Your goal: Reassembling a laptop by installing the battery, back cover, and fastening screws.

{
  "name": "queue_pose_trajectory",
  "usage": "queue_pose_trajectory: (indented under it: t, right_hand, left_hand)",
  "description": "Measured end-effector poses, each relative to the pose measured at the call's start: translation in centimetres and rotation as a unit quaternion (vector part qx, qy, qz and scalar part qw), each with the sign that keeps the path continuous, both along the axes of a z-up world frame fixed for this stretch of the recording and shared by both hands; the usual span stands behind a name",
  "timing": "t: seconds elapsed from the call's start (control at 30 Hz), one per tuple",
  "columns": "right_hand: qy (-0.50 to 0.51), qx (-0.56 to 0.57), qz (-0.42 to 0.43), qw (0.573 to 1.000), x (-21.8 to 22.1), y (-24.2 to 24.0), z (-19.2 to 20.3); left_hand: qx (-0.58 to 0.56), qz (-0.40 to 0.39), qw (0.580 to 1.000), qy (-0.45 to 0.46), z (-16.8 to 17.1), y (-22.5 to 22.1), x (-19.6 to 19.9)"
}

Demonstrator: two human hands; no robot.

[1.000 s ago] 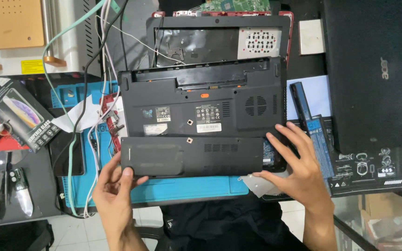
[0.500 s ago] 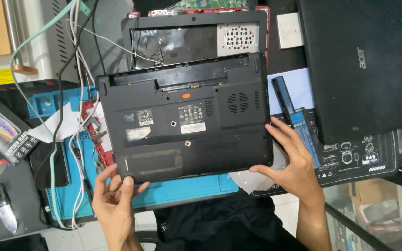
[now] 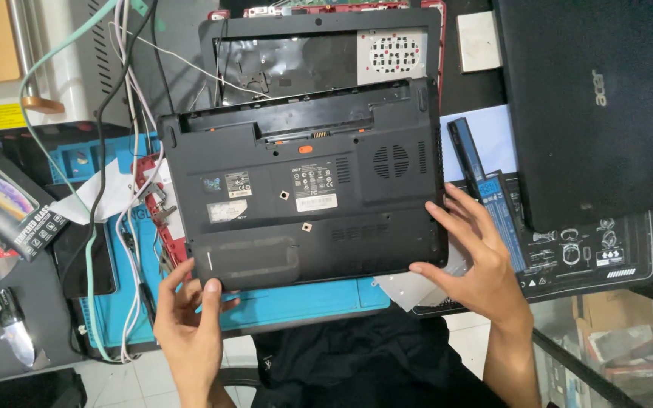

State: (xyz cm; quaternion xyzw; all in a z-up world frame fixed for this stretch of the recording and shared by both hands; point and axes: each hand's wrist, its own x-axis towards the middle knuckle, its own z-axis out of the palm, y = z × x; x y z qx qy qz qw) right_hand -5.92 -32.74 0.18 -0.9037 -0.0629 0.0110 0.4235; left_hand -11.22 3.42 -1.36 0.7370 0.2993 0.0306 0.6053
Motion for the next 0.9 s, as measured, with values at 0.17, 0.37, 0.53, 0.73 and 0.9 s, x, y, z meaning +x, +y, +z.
queue_pose_trajectory:
  t: [0.17,0.37,0.53,0.73,0.9]
  right_hand:
    - [0.019,0.014,0.001,1.0,0.1,0.1,-0.3]
    - [0.014,-0.005,0.008,1.0,0.0,0.0,-0.6]
    - [0.021,0.009,0.006,1.0,0.1,0.2,-0.2]
    - [0.02,-0.005,0.001,1.0,0.0,0.2,-0.4]
    - [0.007,-0.023,0.007,1.0,0.0,0.4,0.2]
  left_hand:
    - [0.051,-0.001,0.998,0.026,1.3,-0.5,0.3]
    - [0.216,-0.02,0.974,0.071,3.9,-2.2,1.7]
    - [0.267,-0.048,0.962,0.005,4.6,-2.6,1.9]
    - [0.335,-0.061,0.94,-0.031,4.6,-3.1,1.9]
    - [0.321,-0.063,0.944,-0.039,4.1,-2.7,1.9]
